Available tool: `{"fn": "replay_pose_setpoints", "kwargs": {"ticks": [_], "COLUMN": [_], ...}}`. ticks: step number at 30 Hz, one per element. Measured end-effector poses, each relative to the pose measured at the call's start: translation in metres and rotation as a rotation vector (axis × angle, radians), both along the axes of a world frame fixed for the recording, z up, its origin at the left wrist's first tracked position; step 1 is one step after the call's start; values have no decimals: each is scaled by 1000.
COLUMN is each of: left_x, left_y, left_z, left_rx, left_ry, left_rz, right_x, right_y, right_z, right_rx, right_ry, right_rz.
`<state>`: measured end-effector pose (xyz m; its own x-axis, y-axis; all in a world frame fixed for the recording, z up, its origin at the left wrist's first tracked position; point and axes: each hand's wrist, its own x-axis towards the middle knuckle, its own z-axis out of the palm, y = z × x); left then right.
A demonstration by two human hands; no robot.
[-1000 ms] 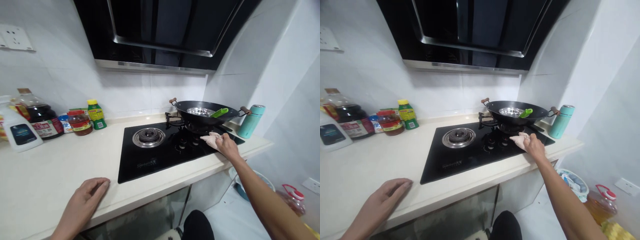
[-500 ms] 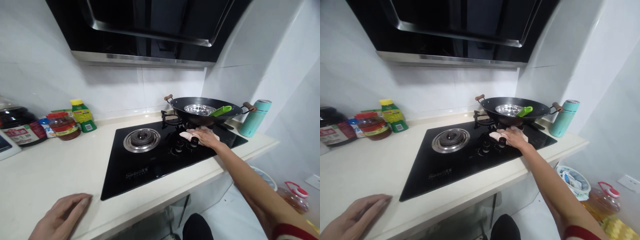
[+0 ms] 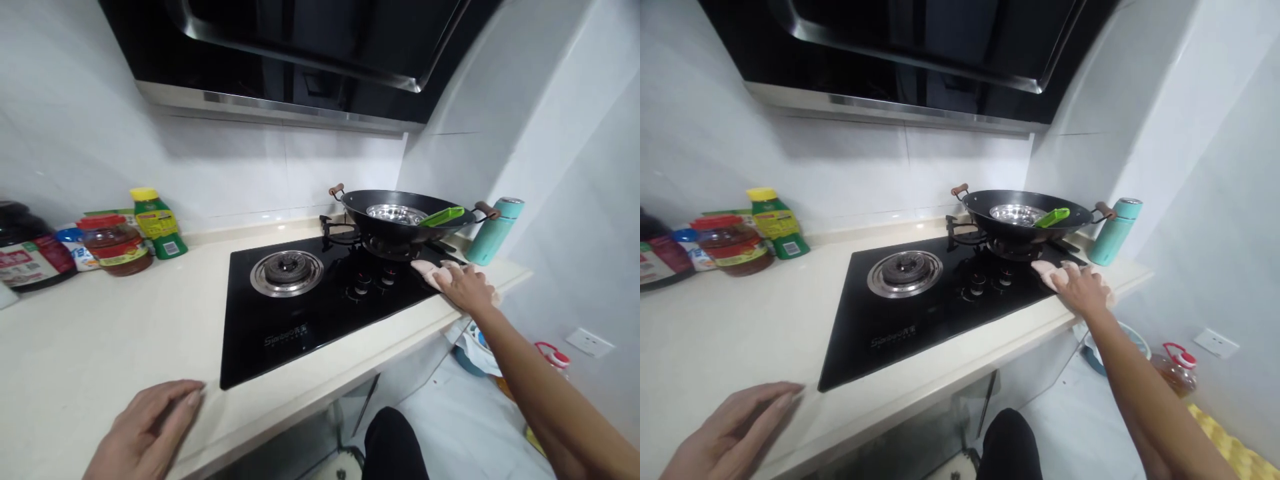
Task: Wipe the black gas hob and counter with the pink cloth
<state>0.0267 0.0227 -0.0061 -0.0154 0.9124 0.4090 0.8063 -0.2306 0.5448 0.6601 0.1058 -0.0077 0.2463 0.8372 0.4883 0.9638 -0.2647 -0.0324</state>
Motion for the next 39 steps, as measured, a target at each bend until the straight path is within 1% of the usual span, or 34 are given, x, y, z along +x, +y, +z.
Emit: {"fn": "replay_pose_setpoints", "kwargs": {"ticks": [3,5,7,11,14,16,17,19,20,22,23,25,27,28,30,31,32,34,37,39], "left_x": [2,4,5,6,8,10,10,10,9,7,6,5,6,7,10,12,13,15,15,14], "left_y": [1,2,3,-1,-6,-9,-10,-11,-11,-10,-10,-10,-12,-13,-15,-15,-16,-17,-17,-17], "left_z": [-1,-2,-4,-5,1,6,8,11,11,11,10,11,12,14,17,18,19,19,15,12], "left_rx": [11,16,12,-2,-2,4,8,24,33,44,42,26,13,11,11,12,11,15,11,4], "left_ry": [17,22,15,-58,-130,-153,-159,-170,-177,-196,-206,-212,-202,-193,-175,-169,-164,-161,-173,-187], "left_rz": [-33,-58,-81,-68,-22,-9,-6,-3,0,12,19,39,57,64,70,68,65,61,50,51], "right_x": [-38,-70,-109,-205,-285,-335,-356,-390,-402,-414,-413,-399,-369,-349,-300,-272,-244,-186,-104,-58], "right_y": [-14,-24,-34,-53,-69,-80,-85,-94,-97,-102,-103,-103,-98,-94,-84,-79,-74,-65,-57,-55], "right_z": [-4,-5,-5,-1,4,7,9,10,11,10,9,6,1,-2,-9,-11,-13,-14,-8,-6], "right_rx": [-5,-23,-45,-94,-115,-143,-134,-99,-83,-59,-48,-21,9,23,30,36,37,45,30,-19], "right_ry": [18,16,6,-10,2,67,89,128,142,169,185,222,245,244,202,186,189,199,203,195], "right_rz": [-33,-4,59,249,388,531,606,736,790,863,886,915,907,872,741,646,583,491,410,429]}}
